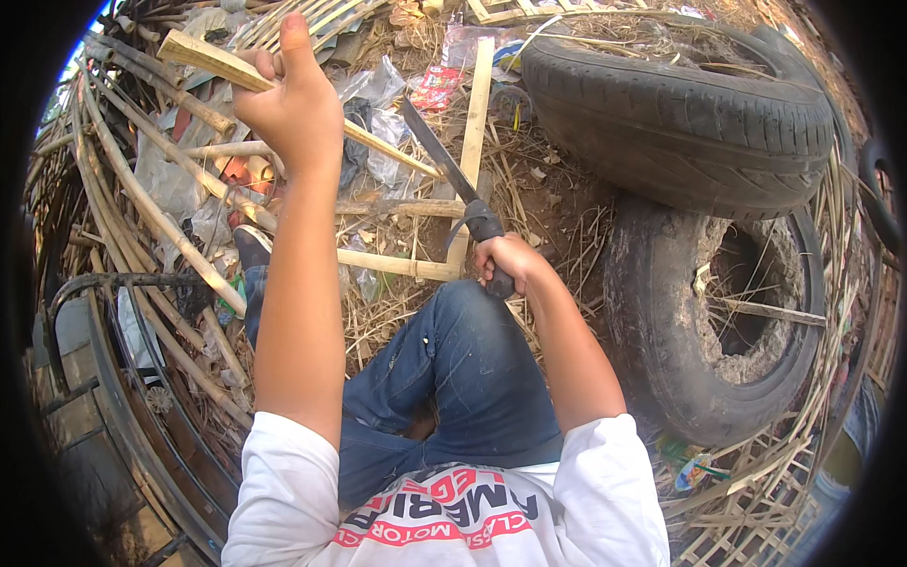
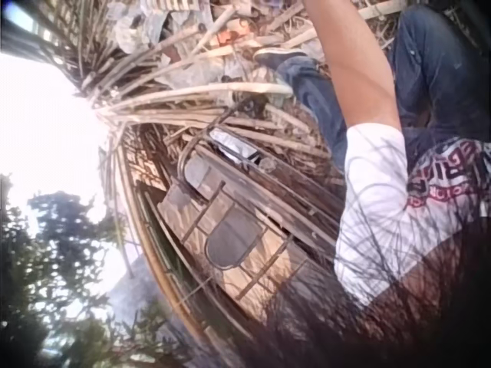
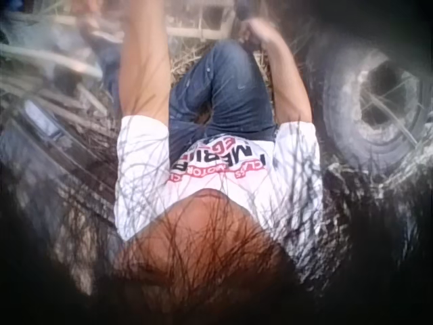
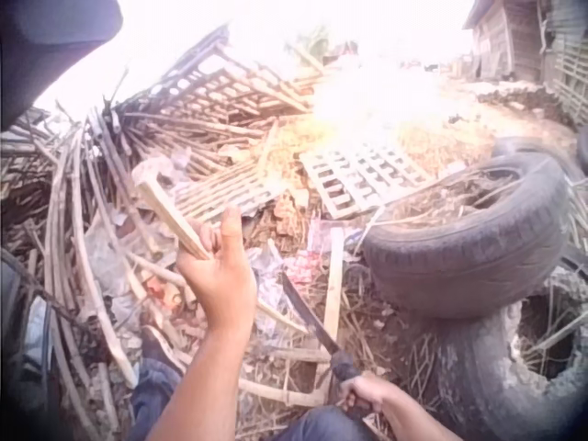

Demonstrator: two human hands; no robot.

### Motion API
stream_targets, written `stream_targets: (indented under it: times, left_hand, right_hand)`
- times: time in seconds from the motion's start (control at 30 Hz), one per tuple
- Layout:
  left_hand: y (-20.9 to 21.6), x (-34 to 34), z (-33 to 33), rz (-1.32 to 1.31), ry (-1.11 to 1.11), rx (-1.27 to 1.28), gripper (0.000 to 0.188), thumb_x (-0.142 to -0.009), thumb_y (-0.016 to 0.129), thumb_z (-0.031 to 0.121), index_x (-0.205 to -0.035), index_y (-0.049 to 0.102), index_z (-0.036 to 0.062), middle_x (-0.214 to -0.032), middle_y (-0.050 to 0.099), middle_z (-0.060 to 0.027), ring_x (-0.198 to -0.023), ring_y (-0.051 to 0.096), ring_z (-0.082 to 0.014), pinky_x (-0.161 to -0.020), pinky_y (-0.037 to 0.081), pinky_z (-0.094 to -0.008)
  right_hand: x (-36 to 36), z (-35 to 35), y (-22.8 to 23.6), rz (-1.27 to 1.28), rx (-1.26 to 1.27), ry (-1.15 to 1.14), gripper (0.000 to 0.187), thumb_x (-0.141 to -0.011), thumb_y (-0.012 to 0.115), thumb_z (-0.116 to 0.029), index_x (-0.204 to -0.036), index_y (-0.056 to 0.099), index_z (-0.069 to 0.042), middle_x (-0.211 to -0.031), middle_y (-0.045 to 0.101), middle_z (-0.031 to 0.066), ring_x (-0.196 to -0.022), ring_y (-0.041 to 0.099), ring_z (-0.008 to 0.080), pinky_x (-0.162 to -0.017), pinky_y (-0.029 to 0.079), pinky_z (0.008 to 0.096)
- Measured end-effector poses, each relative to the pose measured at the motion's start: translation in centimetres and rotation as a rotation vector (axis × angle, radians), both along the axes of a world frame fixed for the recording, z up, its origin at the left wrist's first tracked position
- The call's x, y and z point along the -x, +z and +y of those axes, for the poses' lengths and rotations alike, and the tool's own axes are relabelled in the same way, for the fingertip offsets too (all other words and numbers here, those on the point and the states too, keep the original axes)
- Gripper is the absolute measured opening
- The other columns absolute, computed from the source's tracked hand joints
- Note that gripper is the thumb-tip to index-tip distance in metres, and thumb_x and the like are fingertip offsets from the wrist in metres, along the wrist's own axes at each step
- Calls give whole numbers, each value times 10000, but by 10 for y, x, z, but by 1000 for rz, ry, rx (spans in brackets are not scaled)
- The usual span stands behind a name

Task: The person shaves a piece of wood using a machete and then hammers a small nail into the wood structure while sitting on the ground.

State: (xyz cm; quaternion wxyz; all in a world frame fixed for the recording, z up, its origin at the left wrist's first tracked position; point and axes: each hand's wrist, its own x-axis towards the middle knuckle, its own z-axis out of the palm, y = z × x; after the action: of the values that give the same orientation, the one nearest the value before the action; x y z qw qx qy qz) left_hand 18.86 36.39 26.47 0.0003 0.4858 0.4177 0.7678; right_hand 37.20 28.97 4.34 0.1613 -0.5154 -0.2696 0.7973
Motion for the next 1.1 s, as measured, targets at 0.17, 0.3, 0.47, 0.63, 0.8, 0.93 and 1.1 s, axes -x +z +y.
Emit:
stream_targets:
  times: [0.17, 0.3, 0.47, 0.63, 0.8, 0.93, 1.1]
  left_hand:
    - [-6, 23, -7, 15, 18, 48, 470, -885, 725, 289, -729, 311, 131, -592, 382, 57, -505, 333, -36, -471, 265, -210]
    - [-6, 28, -9, 12, 38, 53, 466, -888, 722, 274, -726, 307, 137, -583, 376, 58, -498, 327, -36, -465, 260, -214]
    - [3, 1, -7, -109, 122, 65, 464, -889, 687, 69, -705, 265, 128, -668, 226, 66, -584, 254, -63, -523, 251, -252]
    - [-4, 11, -9, -63, -33, 26, 465, -875, 733, 273, -728, 312, 141, -575, 391, 50, -491, 326, -50, -476, 275, -226]
    - [-2, 12, -9, -57, -8, 48, 444, -870, 740, 235, -763, 323, 124, -581, 363, 58, -491, 327, -40, -466, 284, -209]
    - [-1, 19, -17, -87, -54, 20, 428, -868, 742, 168, -766, 331, 106, -588, 332, 66, -487, 317, -29, -449, 281, -201]
    - [-3, 6, -9, -27, 0, 33, 450, -881, 729, 282, -759, 322, 133, -587, 384, 50, -496, 342, -42, -470, 272, -207]
  right_hand:
    - [2, -2, 62, -216, -572, 25, 93, -675, 617, -76, -673, 594, 15, -594, 589, 72, -553, 568, 166, -539, 448, 336]
    - [10, -14, 49, -443, -719, 72, 162, -670, 614, -100, -716, 617, 55, -658, 631, 174, -613, 610, 256, -619, 473, 388]
    - [6, -14, -33, -752, -528, 284, 294, -664, 627, -154, -849, 681, 67, -894, 674, 291, -893, 674, 402, -776, 519, 414]
    - [3, -4, 5, -403, -254, 249, 112, -649, 622, -59, -715, 612, 32, -663, 620, 147, -563, 604, 217, -545, 494, 370]
    - [-6, -4, 46, -160, -279, 63, 52, -654, 608, -38, -642, 579, 4, -586, 582, 87, -517, 562, 182, -521, 465, 332]
    - [5, -5, 69, -326, -653, 68, 99, -646, 607, -62, -668, 582, 31, -607, 597, 110, -549, 583, 198, -550, 464, 341]
    - [4, -12, -22, -754, -547, 259, 272, -667, 613, -140, -846, 669, 57, -824, 672, 262, -809, 673, 394, -731, 509, 414]
